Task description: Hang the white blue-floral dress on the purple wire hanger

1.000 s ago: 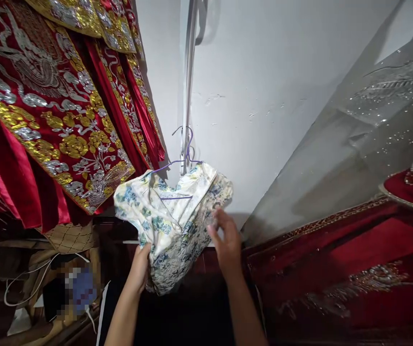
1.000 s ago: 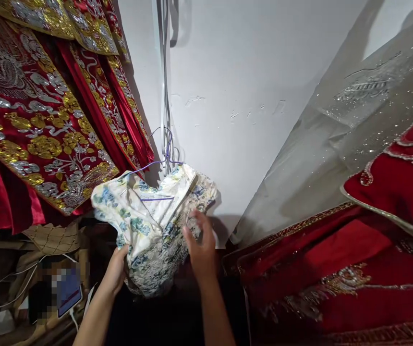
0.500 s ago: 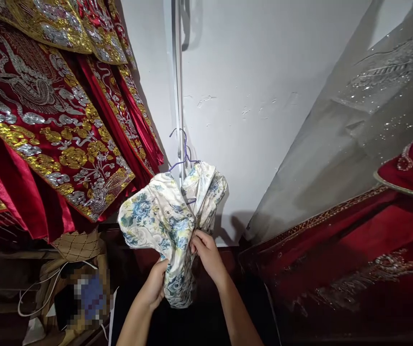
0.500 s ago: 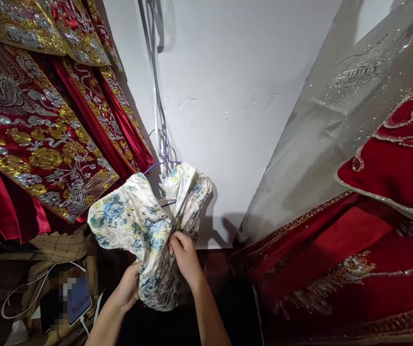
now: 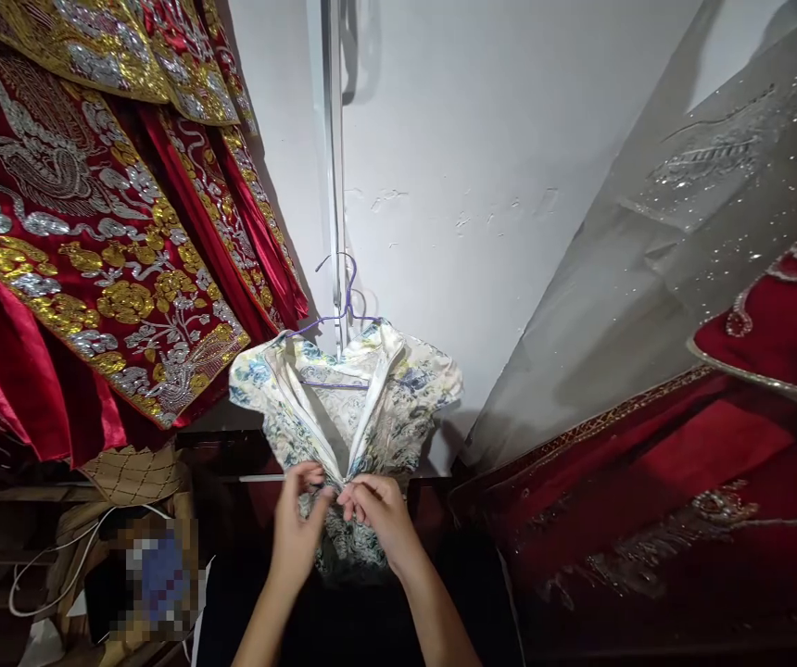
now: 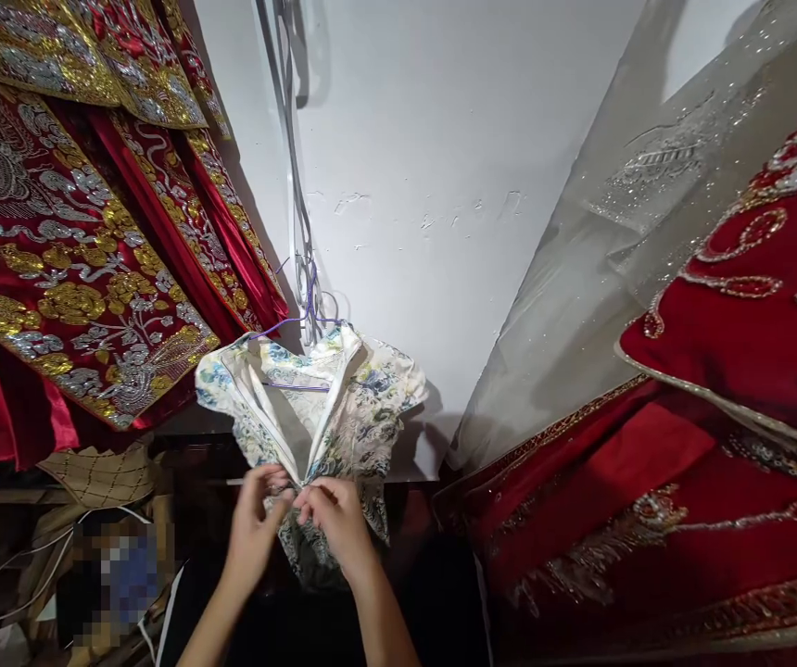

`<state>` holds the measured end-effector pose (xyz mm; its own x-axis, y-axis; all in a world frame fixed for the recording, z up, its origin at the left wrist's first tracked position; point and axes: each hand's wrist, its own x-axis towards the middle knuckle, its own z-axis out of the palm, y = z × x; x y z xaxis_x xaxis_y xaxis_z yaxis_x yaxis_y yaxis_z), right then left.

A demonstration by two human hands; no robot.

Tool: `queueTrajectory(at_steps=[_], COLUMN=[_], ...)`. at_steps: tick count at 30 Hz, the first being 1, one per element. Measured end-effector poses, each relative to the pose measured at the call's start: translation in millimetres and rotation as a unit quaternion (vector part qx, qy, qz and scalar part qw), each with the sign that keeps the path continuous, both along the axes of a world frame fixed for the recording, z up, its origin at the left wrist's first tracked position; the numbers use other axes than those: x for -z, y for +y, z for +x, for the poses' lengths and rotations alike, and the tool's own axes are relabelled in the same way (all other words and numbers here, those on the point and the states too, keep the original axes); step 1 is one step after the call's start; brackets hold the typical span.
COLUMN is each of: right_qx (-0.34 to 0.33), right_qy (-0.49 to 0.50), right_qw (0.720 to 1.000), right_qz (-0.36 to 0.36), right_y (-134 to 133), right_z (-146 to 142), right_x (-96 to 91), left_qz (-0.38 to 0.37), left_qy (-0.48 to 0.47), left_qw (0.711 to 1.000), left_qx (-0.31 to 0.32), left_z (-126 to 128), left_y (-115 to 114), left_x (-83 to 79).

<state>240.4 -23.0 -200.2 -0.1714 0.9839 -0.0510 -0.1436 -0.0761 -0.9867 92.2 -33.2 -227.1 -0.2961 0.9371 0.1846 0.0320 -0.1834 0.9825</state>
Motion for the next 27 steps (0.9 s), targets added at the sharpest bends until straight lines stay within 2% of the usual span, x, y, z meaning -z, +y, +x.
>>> queueTrajectory(at_steps=[2, 4, 6, 9, 13, 15, 16, 18, 21, 24, 26, 27], right_qx=[-0.02, -0.016, 0.013, 0.072, 0.081, 0.093, 0.092, 0.076, 0.04, 0.007, 0.01, 0.021], right_qy=[-0.024, -0.02, 0.008, 0.049, 0.071, 0.091, 0.096, 0.088, 0.049, 0.006, -0.014, -0.02], right_qw=[0.999, 1.0, 1.0, 0.996, 0.992, 0.988, 0.988, 0.988, 0.99, 0.986, 0.981, 0.978], right_qz=[0.02, 0.013, -0.002, 0.022, 0.066, 0.076, 0.083, 0.1, 0.126, 0.168, 0.195, 0.206], right_y=[-3, -3, 5, 35, 87, 99, 100, 93, 76, 62, 59, 59], right_z=[-5, -5, 1, 17, 28, 26, 24, 20, 14, 11, 10, 10], right_x=[-2.3, -6.9, -19.9, -62.7, -137.4, -160.5, -165.7, -165.1, -153.0, -151.4, -156.2, -158.0], left_qz=[-0.011, -0.009, 0.002, 0.015, 0.007, 0.005, 0.007, 0.023, 0.09, 0.194, 0.242, 0.257], left_qy=[0.024, 0.046, 0.086, 0.141, 0.14, 0.142, 0.15, 0.173, 0.187, 0.178, 0.232, 0.265], left_qw=[0.992, 0.985, 0.979, 0.97, 0.96, 0.955, 0.953, 0.946, 0.942, 0.948, 0.932, 0.921], left_qx=[0.122, 0.168, 0.187, 0.198, 0.242, 0.259, 0.264, 0.273, 0.263, 0.18, 0.136, 0.125], left_z=[18, 28, 32, 36, 37, 30, 25, 14, 3, -1, -1, 1], left_y=[-1, 1, 3, 6, 13, 20, 23, 29, 38, 53, 67, 73], left_x=[-9.0, -16.0, -19.4, -17.0, -5.4, -5.0, -8.8, -26.9, -78.7, -139.6, -170.1, -180.5])
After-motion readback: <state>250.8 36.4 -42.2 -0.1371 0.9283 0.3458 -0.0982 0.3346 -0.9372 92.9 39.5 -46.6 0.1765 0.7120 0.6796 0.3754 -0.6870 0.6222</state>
